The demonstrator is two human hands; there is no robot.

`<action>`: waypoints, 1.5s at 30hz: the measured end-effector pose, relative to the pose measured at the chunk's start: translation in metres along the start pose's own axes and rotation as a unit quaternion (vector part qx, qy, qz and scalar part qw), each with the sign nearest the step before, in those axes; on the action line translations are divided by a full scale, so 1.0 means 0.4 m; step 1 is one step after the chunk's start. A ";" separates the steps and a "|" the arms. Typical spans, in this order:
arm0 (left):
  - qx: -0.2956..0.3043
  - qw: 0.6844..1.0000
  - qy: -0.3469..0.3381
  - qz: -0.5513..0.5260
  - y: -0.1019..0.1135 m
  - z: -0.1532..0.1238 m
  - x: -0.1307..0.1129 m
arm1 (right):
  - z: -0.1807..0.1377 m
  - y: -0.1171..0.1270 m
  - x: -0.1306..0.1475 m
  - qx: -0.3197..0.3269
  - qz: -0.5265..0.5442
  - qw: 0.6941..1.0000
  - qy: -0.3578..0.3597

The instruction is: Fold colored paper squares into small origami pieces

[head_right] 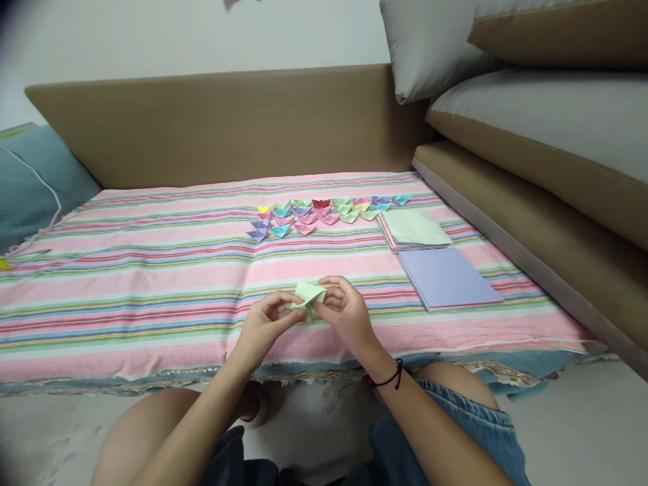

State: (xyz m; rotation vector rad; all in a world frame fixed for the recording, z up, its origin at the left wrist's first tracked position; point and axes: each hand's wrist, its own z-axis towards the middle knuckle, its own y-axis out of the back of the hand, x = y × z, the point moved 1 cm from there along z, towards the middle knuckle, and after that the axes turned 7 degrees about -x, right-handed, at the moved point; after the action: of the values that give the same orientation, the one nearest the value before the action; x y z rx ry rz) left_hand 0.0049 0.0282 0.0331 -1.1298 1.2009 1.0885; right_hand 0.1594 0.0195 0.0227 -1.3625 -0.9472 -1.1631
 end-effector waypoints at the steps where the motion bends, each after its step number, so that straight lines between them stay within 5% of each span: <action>1: 0.007 1.000 0.003 0.016 -0.001 -0.001 0.001 | 0.001 0.002 -0.002 -0.013 0.003 1.000 0.003; 6: -0.029 0.998 -0.011 0.059 -0.004 -0.003 0.005 | 0.001 0.004 0.002 -0.035 -0.051 0.998 0.032; 14: -0.046 0.999 0.018 0.010 -0.009 -0.006 0.014 | -0.009 -0.010 -0.007 0.030 -0.056 0.998 0.022; 19: 0.008 1.000 0.001 -0.003 0.002 -0.006 -0.029 | 0.007 0.012 0.005 0.077 -0.050 0.996 -0.006; 25: 0.203 0.977 -0.027 0.066 0.029 -0.015 -0.067 | 0.009 0.031 0.027 0.210 -0.079 0.974 -0.034; 30: 0.232 0.965 -0.050 0.108 0.036 -0.017 -0.038 | 0.003 0.030 0.029 0.229 -0.065 0.970 -0.045; 35: 0.179 0.974 -0.072 0.116 0.029 -0.014 -0.023 | 0.001 0.028 0.022 0.210 -0.034 0.976 -0.044; 39: 0.057 0.988 -0.108 0.097 0.028 -0.008 -0.023 | 0.003 0.027 0.020 0.132 0.007 0.991 -0.029; 42: -0.034 0.989 -0.130 0.063 0.031 -0.004 -0.020 | 0.001 0.021 0.019 0.113 -0.012 0.993 0.010; 45: -0.061 0.988 -0.137 0.044 0.028 -0.006 -0.014 | -0.006 0.010 0.012 0.101 -0.063 0.990 0.070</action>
State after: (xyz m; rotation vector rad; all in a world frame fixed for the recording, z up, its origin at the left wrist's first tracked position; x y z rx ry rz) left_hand -0.0069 0.0272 0.0382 -0.9872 0.9848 1.3540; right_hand 0.1638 0.0162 0.0265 -1.0572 -1.0313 -1.2066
